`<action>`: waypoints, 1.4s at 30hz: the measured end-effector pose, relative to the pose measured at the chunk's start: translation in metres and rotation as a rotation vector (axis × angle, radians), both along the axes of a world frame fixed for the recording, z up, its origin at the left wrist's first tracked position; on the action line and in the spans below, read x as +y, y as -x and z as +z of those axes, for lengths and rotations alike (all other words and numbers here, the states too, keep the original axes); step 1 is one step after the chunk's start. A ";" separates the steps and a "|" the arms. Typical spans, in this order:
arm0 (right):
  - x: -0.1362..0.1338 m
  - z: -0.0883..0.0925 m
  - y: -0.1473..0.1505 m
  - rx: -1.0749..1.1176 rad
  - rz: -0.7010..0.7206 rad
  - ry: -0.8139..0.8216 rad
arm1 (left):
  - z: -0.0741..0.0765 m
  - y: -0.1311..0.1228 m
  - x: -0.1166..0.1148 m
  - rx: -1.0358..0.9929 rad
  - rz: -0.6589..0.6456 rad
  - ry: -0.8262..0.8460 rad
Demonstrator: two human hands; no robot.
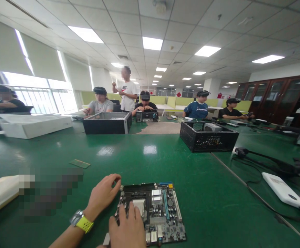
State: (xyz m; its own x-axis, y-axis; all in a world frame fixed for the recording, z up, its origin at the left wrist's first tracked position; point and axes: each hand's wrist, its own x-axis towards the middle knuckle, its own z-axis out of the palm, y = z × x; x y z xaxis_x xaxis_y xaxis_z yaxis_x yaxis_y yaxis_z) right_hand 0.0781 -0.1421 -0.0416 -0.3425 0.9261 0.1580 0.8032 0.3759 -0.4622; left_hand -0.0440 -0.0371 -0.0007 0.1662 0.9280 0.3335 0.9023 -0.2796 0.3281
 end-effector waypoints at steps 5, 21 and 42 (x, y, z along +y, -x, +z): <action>0.007 0.020 -0.029 -0.091 0.028 0.010 | -0.002 0.000 0.001 0.002 -0.007 0.008; 0.105 -0.003 -0.297 -0.439 -0.871 -0.017 | -0.005 0.001 0.001 0.022 -0.029 0.052; 0.103 -0.013 -0.335 -0.294 -0.914 -0.279 | -0.006 0.000 0.000 0.043 -0.053 0.054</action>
